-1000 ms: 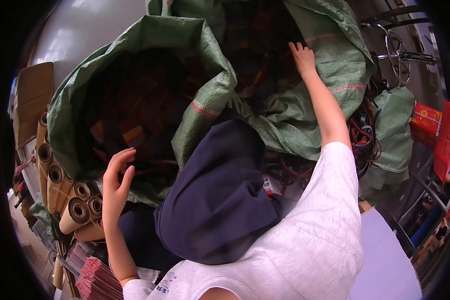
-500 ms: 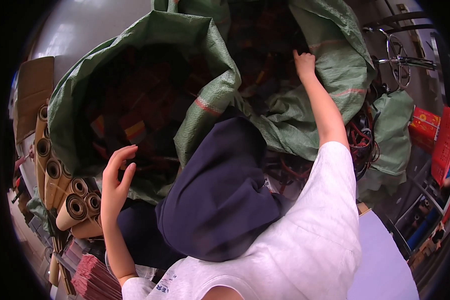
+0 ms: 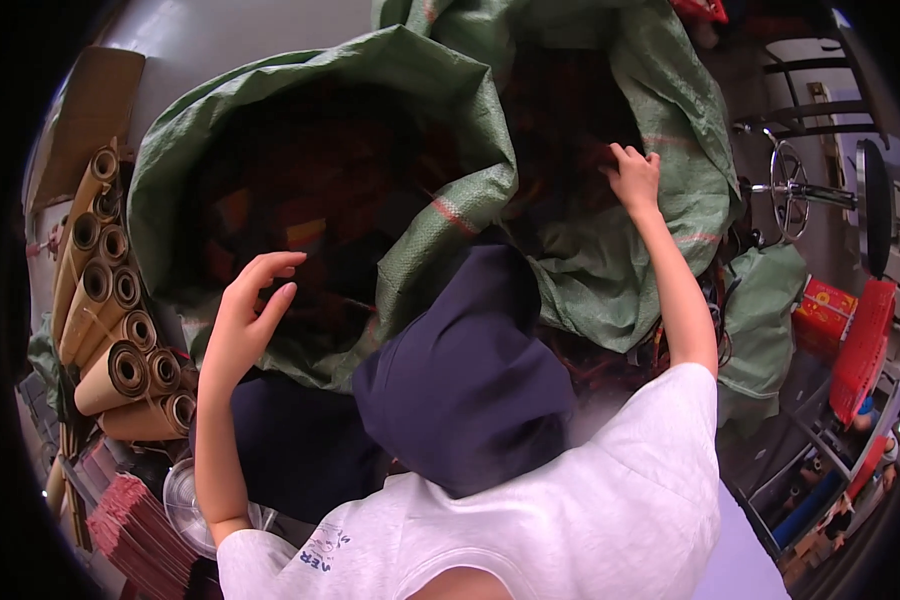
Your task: Sorting and inspecting leather wallets or pouches from large sacks.
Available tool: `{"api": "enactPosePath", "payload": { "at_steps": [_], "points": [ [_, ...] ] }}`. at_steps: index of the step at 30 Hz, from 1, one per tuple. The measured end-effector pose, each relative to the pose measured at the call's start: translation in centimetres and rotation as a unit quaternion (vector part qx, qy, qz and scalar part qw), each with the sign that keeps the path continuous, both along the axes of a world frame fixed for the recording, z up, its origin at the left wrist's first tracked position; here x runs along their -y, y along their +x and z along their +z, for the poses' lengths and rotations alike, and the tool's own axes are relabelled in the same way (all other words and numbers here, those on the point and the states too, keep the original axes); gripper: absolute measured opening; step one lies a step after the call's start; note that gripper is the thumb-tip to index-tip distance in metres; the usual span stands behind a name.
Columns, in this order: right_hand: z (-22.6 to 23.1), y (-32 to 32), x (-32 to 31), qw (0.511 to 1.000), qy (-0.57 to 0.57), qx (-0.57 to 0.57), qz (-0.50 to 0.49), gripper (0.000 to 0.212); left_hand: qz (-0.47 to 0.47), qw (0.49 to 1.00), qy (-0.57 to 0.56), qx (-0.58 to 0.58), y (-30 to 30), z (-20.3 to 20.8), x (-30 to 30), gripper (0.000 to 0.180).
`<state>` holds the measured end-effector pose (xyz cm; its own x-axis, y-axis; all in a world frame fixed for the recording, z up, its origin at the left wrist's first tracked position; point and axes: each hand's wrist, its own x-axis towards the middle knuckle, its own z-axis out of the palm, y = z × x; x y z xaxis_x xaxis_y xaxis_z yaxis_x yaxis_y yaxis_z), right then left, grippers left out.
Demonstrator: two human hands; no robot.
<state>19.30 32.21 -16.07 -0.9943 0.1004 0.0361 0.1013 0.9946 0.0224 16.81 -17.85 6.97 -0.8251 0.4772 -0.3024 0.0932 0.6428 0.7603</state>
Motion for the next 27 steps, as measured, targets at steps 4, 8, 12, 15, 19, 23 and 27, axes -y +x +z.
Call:
{"api": "enactPosePath", "payload": {
  "at_steps": [4, 8, 12, 15, 19, 23, 27],
  "points": [
    [8.3, -3.6, 2.8, 0.935, -0.323, -0.139, -0.045, 0.029, 0.021, 0.999, 0.035, 0.0, 0.2, -0.6, 1.1, 0.029],
    [18.9, -7.5, 12.5, 0.802, -0.594, -0.05, 0.038, 0.028, 0.044, 0.993, 0.113, 0.004, -0.3, -1.5, 2.2, 0.046],
    [24.9, -9.3, 25.4, 0.746, -0.641, 0.115, 0.139, 0.029, 0.107, 0.946, 0.305, 0.015, -1.4, -1.4, 3.0, 0.068],
    [25.6, -9.8, 32.4, 0.746, -0.61, 0.165, 0.211, 0.033, 0.209, 0.932, 0.29, 0.067, -1.9, 0.6, 3.9, 0.06],
    [24.9, -8.4, 38.3, 0.729, -0.662, 0.136, 0.107, 0.033, 0.277, 0.898, 0.336, 0.059, -2.8, -1.7, 7.4, 0.03],
    [22.0, -6.6, 39.3, 0.697, -0.712, 0.052, 0.073, 0.031, 0.281, 0.911, 0.302, 0.014, -3.8, -4.1, 9.5, 0.029],
    [19.4, -8.0, 37.1, 0.792, -0.597, 0.036, 0.122, 0.029, 0.372, 0.883, 0.265, -0.114, -4.6, -5.4, 12.3, 0.03]
  ]
}}
